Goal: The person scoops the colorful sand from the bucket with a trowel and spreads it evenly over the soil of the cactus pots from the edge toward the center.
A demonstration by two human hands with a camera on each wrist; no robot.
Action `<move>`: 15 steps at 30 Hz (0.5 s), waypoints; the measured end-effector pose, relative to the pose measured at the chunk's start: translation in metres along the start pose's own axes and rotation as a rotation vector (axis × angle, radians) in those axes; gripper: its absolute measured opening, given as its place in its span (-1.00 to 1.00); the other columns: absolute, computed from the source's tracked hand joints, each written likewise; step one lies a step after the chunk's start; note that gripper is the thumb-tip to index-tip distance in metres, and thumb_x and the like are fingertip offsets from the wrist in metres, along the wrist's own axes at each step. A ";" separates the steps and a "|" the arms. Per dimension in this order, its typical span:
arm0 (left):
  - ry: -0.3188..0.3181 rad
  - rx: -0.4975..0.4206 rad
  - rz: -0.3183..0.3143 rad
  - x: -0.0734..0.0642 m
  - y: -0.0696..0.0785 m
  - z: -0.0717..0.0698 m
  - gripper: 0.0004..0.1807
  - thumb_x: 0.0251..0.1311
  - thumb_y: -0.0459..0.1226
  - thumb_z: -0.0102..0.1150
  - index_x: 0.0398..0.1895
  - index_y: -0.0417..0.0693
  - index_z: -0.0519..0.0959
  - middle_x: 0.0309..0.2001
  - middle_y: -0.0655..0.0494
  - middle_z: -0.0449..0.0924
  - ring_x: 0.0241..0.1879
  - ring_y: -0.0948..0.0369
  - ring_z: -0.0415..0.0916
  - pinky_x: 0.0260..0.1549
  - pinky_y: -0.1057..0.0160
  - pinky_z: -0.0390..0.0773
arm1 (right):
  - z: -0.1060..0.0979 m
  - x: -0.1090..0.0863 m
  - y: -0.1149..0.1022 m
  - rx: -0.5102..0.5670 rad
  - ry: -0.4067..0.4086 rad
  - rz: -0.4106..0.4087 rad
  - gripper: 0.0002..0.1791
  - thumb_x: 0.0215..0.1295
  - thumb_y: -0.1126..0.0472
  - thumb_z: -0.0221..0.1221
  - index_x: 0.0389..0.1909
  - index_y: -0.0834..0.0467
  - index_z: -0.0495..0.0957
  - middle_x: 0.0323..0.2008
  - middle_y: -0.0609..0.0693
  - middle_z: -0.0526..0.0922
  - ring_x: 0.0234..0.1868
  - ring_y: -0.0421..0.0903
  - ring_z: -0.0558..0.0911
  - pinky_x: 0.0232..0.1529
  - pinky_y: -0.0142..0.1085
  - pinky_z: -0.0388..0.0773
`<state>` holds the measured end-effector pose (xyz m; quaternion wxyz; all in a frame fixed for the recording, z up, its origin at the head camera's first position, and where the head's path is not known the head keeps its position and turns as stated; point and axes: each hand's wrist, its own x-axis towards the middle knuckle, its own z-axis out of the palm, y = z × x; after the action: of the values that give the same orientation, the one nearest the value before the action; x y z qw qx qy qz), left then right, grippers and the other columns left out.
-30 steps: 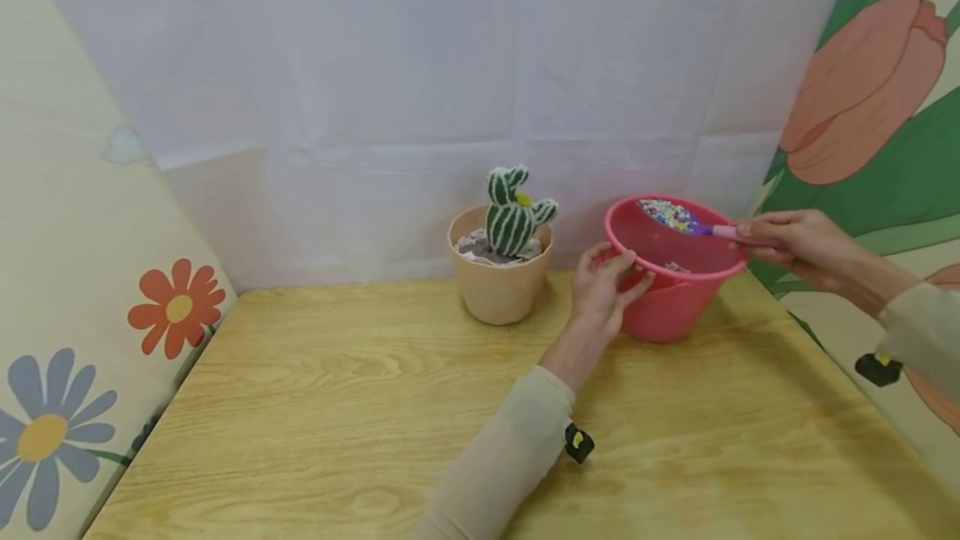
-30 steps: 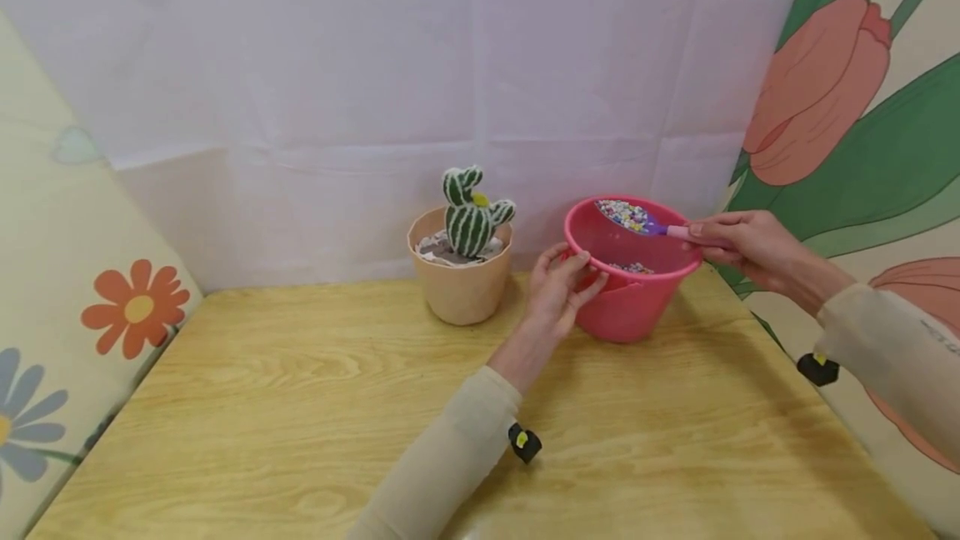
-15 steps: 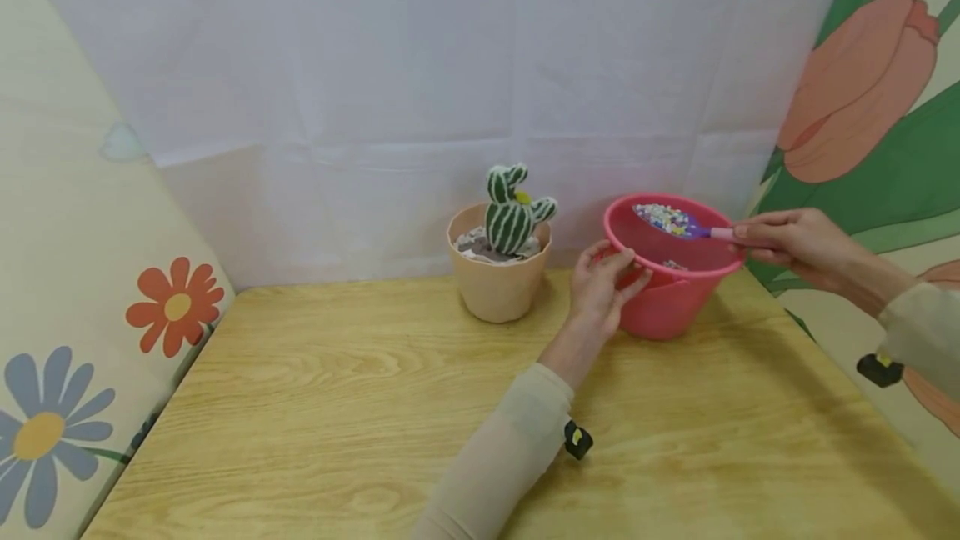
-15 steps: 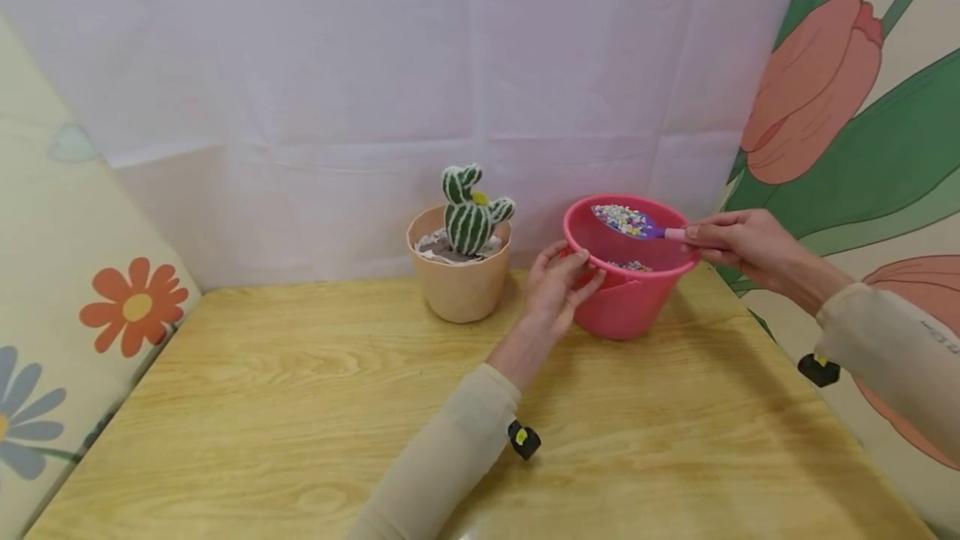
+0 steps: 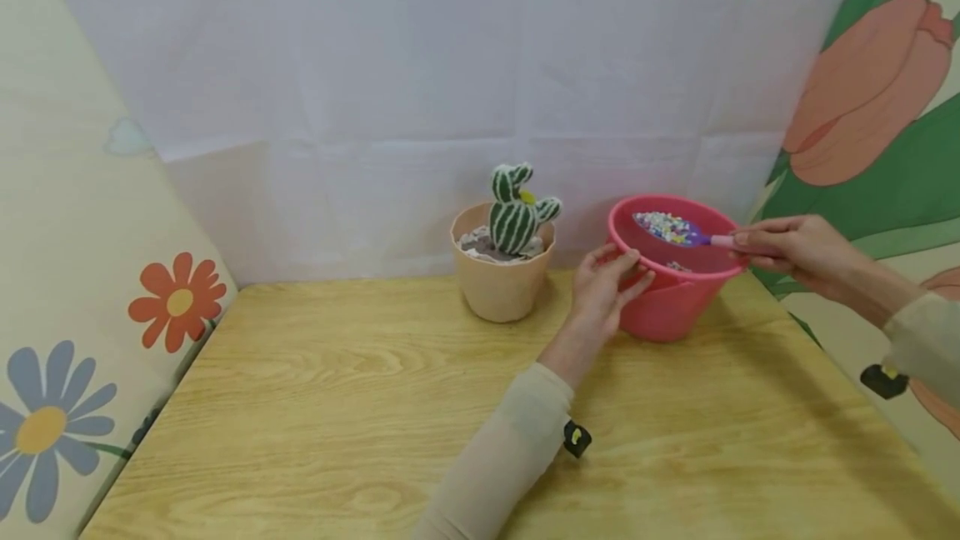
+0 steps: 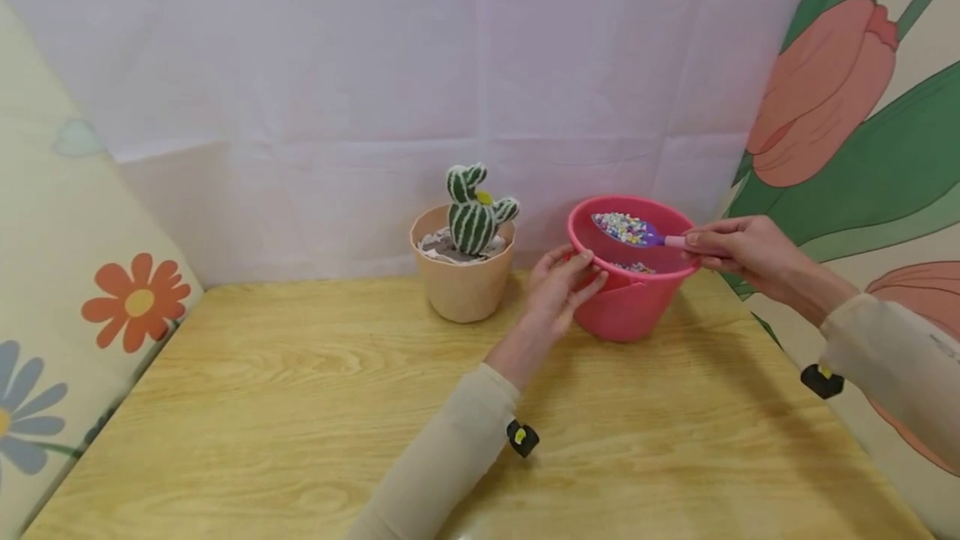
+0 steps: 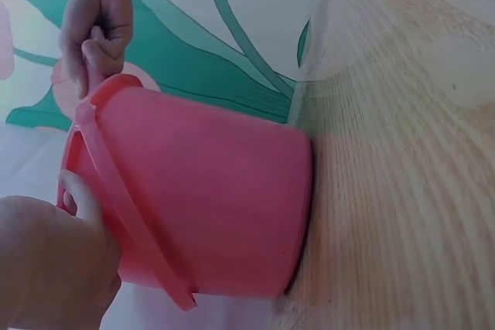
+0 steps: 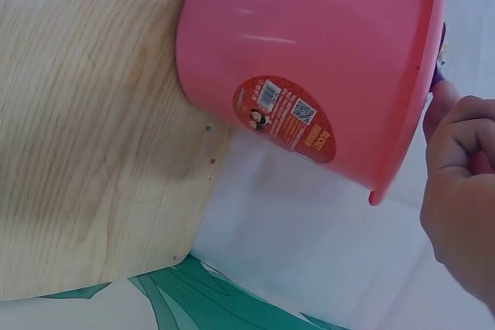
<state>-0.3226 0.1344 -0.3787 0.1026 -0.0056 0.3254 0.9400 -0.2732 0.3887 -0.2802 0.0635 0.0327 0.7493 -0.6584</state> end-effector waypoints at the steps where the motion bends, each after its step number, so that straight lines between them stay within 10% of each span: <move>1: 0.000 0.009 -0.008 0.000 0.001 0.000 -0.65 0.19 -0.46 0.41 0.00 -0.21 0.53 -0.16 -0.18 0.66 -0.26 0.04 0.69 -0.19 0.01 0.74 | 0.000 0.000 0.000 -0.011 0.007 0.002 -0.86 0.43 0.18 0.27 -0.17 0.08 0.79 -0.15 0.08 0.77 -0.24 -0.15 0.77 -0.41 -0.48 0.64; 15: 0.000 0.084 -0.019 0.002 0.003 -0.005 -0.69 0.25 -0.34 0.41 -0.04 -0.22 0.52 -0.25 -0.15 0.68 -0.34 0.08 0.67 -0.20 0.05 0.74 | 0.010 -0.004 -0.008 -0.025 0.034 -0.001 -0.82 0.41 0.13 0.30 -0.09 0.08 0.78 -0.11 0.05 0.76 -0.23 -0.16 0.76 -0.33 -0.45 0.67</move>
<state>-0.3252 0.1290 -0.3806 0.1116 -0.0045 0.3646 0.9244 -0.2703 0.3775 -0.2732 0.0511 0.0428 0.7583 -0.6485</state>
